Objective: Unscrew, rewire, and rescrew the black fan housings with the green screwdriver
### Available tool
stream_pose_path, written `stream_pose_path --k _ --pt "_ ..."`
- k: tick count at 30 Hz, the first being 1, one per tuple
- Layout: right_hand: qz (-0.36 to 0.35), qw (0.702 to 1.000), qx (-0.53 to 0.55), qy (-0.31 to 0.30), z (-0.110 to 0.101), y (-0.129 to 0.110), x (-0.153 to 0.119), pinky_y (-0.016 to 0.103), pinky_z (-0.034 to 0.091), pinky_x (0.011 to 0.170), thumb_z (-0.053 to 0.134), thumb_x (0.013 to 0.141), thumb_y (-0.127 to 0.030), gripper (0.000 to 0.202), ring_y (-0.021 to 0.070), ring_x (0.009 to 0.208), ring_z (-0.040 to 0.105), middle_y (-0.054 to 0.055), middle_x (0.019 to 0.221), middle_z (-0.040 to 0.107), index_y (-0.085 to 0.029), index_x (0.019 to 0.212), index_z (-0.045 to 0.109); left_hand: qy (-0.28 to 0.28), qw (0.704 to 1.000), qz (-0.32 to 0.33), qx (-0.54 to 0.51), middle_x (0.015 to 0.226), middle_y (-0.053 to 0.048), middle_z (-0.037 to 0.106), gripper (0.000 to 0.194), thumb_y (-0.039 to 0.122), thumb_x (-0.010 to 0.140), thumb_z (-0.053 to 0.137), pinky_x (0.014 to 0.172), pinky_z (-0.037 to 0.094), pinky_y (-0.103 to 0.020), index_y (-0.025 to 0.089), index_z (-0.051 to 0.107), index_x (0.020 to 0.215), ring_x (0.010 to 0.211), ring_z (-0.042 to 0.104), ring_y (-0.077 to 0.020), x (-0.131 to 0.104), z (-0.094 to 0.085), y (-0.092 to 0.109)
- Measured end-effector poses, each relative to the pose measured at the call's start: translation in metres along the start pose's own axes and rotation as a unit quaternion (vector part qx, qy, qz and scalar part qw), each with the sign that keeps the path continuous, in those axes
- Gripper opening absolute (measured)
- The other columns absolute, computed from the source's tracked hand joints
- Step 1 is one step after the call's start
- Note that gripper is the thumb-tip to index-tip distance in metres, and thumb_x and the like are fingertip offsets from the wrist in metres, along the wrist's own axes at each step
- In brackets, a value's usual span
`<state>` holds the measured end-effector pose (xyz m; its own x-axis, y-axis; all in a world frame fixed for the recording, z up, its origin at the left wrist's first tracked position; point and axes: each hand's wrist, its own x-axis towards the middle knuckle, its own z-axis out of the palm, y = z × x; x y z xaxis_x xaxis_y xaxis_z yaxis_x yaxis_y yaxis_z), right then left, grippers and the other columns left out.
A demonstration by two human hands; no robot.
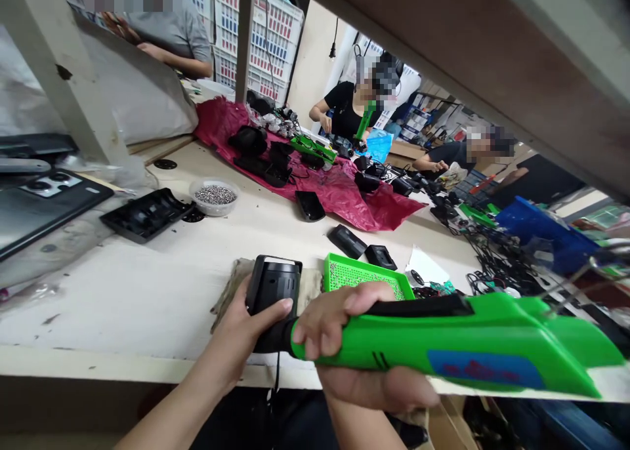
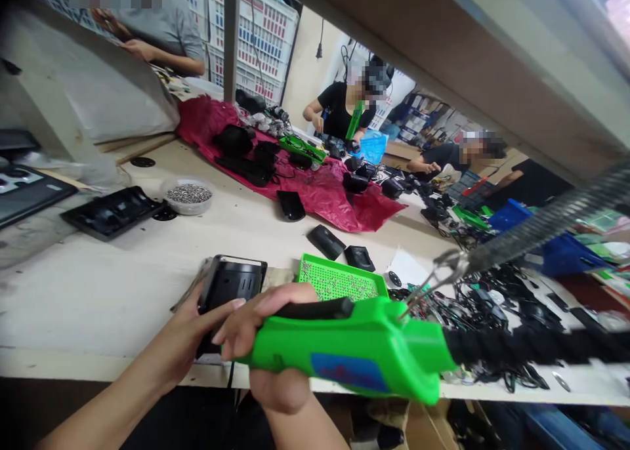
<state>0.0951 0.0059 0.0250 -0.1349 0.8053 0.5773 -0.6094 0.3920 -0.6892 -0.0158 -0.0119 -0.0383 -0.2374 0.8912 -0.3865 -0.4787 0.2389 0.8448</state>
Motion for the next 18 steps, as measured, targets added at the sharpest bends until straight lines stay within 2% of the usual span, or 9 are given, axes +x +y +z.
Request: stream_pose_path --k 3,5,9,11,15,16,18 --pt "-0.004 0.999 0.028 -0.022 -0.003 0.0 0.003 0.026 0.049 0.039 0.063 0.078 -0.067 0.044 0.0121 0.034 0.047 -0.008 0.048 0.049 -0.024 0.089 0.062 -0.029 0.999 -0.029 -0.002 0.095 -0.007 0.073 0.063 0.039 0.059 0.081 0.083 0.052 -0.037 0.02 0.061 0.116 0.093 0.068 -0.0269 -0.004 0.001 0.0" --pt "0.009 0.999 -0.008 -0.044 -0.003 -0.006 -0.001 0.028 0.051 0.041 0.06 0.081 -0.065 0.043 0.0135 0.037 0.05 -0.006 0.05 0.053 -0.024 0.092 0.063 -0.035 0.998 -0.039 0.018 0.097 -0.008 0.073 0.064 0.039 0.058 0.082 0.083 0.051 -0.037 0.018 0.061 0.115 0.095 0.067 -0.0276 -0.005 0.002 0.002" --pt "-0.003 0.994 -0.102 -0.051 0.003 -0.016 -0.01 0.033 0.055 0.048 0.051 0.095 -0.048 0.023 0.0157 0.04 0.056 -0.006 0.049 0.057 -0.03 0.094 0.065 0.017 0.999 -0.04 0.025 0.101 -0.008 0.072 0.065 0.043 0.06 0.081 0.082 0.05 -0.034 0.019 0.06 0.116 0.099 0.065 -0.0269 -0.005 0.004 0.006" --pt "-0.024 0.995 -0.089 -0.031 0.003 -0.015 -0.007 0.032 0.055 0.048 0.056 0.092 -0.048 0.02 0.0149 0.039 0.055 -0.007 0.049 0.056 -0.03 0.093 0.065 0.017 0.999 -0.044 0.003 0.099 -0.006 0.073 0.06 0.047 0.063 0.079 0.08 0.05 -0.033 0.02 0.061 0.113 0.097 0.065 -0.0259 -0.004 0.004 0.007" --pt "-0.016 0.999 0.002 -0.029 -0.002 -0.005 0.005 0.028 0.052 0.042 0.061 0.079 -0.066 0.042 0.0128 0.038 0.05 -0.008 0.05 0.05 -0.025 0.092 0.063 -0.003 0.999 -0.038 -0.002 0.097 -0.004 0.073 0.06 0.043 0.061 0.081 0.082 0.049 -0.033 0.022 0.061 0.113 0.096 0.066 -0.0248 -0.004 0.001 0.004" --pt "-0.001 0.999 0.009 -0.047 -0.004 -0.003 0.007 0.028 0.052 0.042 0.059 0.082 -0.065 0.042 0.0126 0.038 0.05 -0.008 0.05 0.05 -0.025 0.092 0.063 -0.011 0.999 -0.045 0.003 0.095 -0.005 0.073 0.059 0.042 0.061 0.081 0.083 0.049 -0.035 0.021 0.062 0.113 0.095 0.066 -0.0255 -0.005 0.001 0.003" --pt "0.035 0.992 0.003 -0.122 -0.004 -0.003 0.005 0.029 0.053 0.044 0.053 0.09 -0.059 0.036 0.0134 0.039 0.053 -0.006 0.051 0.052 -0.025 0.097 0.063 -0.032 0.997 -0.069 0.012 0.092 -0.006 0.073 0.055 0.04 0.062 0.079 0.084 0.049 -0.038 0.019 0.063 0.11 0.095 0.066 -0.0279 -0.008 0.002 0.001"
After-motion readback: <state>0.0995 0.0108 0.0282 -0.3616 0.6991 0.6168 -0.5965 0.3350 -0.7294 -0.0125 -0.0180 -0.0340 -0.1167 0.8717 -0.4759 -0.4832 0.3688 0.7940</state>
